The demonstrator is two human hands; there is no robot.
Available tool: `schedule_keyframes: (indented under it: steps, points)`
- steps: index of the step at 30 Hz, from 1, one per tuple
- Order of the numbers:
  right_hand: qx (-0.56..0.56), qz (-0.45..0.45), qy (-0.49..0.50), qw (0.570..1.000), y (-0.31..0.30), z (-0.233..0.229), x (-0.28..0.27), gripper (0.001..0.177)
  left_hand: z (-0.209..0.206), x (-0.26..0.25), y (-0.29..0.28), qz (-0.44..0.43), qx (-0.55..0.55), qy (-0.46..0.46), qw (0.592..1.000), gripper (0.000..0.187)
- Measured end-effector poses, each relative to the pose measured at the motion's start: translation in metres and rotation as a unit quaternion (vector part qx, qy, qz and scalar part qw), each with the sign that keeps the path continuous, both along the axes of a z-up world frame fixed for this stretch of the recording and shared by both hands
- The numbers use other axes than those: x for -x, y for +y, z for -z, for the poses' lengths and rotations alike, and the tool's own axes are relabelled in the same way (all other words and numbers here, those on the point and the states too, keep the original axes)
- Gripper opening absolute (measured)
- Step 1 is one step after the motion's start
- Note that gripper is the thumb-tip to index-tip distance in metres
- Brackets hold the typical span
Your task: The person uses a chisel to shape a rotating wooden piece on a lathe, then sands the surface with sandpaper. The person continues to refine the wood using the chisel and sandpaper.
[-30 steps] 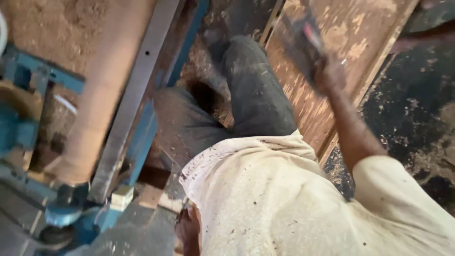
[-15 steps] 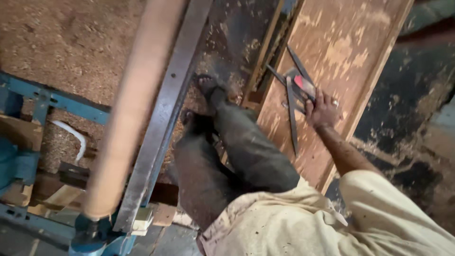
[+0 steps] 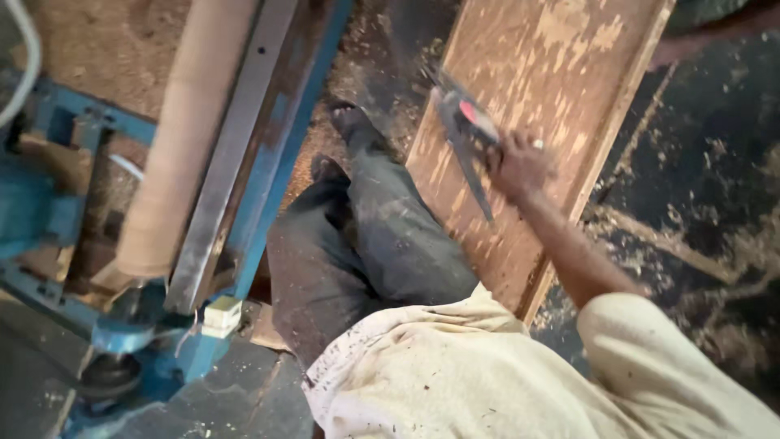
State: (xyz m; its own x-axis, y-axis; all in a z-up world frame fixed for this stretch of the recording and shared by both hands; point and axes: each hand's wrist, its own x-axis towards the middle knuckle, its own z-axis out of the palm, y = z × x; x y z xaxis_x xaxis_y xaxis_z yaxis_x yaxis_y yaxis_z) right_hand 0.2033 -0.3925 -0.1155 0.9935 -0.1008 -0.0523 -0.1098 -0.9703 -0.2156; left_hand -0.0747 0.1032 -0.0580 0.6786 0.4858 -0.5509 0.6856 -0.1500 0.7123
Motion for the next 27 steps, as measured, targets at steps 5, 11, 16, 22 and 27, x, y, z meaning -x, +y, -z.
schedule_keyframes:
  steps: [5,11,16,22,27]
  points:
    - [-0.043,-0.001,0.012,0.999,0.018,0.010,0.059,0.051,-0.022,0.065,-0.001,-0.114,0.052,-0.028,0.992,0.049]
    - [0.014,-0.053,0.089,0.995,-0.002,0.011,0.044,0.042,-0.035,0.091,0.002,-0.157,0.054,-0.073,0.983,0.047]
    - [-0.067,-0.018,0.080,0.994,-0.044,-0.001,0.005,0.035,-0.043,0.109,-0.002,-0.005,-0.304,0.087,0.949,0.045]
    - [-0.033,0.029,0.131,0.990,-0.100,0.029,-0.023,0.036,-0.043,0.115,0.011,0.055,-0.249,0.077,0.964,0.043]
    - [-0.101,0.034,0.133,0.985,-0.083,0.025,-0.005,0.068,-0.051,0.097,0.015,0.012,-0.134,0.022,0.991,0.059]
